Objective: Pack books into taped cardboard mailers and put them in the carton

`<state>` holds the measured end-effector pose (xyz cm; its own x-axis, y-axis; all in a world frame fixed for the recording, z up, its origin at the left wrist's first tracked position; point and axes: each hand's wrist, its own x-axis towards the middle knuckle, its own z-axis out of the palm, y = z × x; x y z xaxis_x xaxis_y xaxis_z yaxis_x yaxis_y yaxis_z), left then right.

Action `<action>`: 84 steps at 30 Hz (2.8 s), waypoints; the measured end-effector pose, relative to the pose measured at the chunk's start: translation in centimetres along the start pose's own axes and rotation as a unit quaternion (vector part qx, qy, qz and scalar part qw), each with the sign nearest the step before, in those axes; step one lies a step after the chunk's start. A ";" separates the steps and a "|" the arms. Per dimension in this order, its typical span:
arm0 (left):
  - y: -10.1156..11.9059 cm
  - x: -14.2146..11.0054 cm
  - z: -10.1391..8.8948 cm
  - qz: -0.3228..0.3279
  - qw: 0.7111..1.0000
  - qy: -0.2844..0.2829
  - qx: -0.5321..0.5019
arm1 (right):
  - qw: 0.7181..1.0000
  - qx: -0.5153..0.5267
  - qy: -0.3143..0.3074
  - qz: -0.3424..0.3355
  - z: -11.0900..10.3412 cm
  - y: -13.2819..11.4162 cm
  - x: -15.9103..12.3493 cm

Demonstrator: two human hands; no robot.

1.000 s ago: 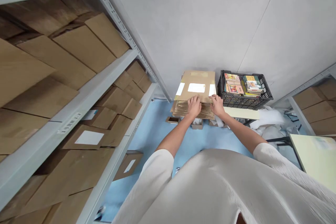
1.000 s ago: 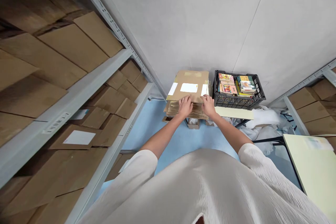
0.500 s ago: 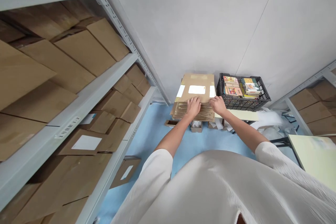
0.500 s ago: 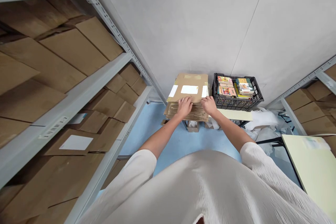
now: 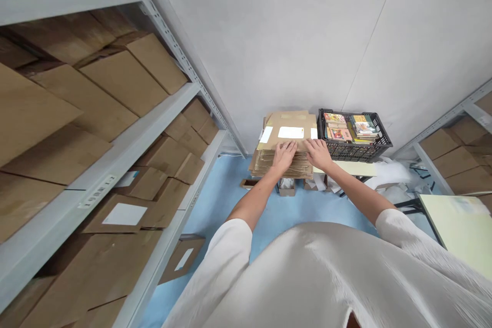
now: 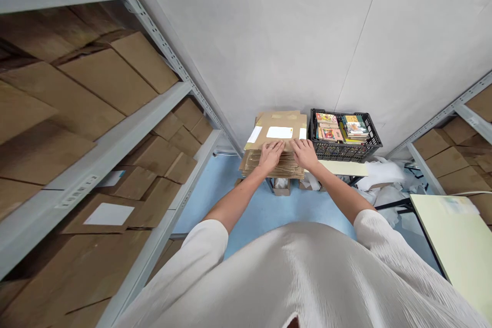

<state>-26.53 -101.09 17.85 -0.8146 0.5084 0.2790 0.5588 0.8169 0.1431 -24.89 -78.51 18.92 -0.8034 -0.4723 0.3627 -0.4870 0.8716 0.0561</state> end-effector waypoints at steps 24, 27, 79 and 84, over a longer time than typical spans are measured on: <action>21.0 10.8 1.0 0.198 0.979 0.018 -0.035 | 0.983 -0.037 0.023 0.179 -9.1 14.2 -16.2; 27.6 12.6 2.6 0.244 0.969 0.005 -0.049 | 0.971 -0.056 0.026 0.230 -11.0 17.2 -22.2; 79.6 24.4 32.5 0.722 0.595 -0.320 -0.149 | 0.578 -0.063 -0.043 0.812 -10.2 31.1 -68.0; 79.9 25.0 33.5 0.666 0.652 -0.337 -0.133 | 0.539 -0.033 -0.062 0.839 -10.6 34.2 -73.1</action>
<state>-7.40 -14.00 4.43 0.5884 0.7955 -0.1447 0.7743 -0.5028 0.3843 20.81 -12.83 4.17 -0.1118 0.9876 -0.1099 0.9718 0.0855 -0.2196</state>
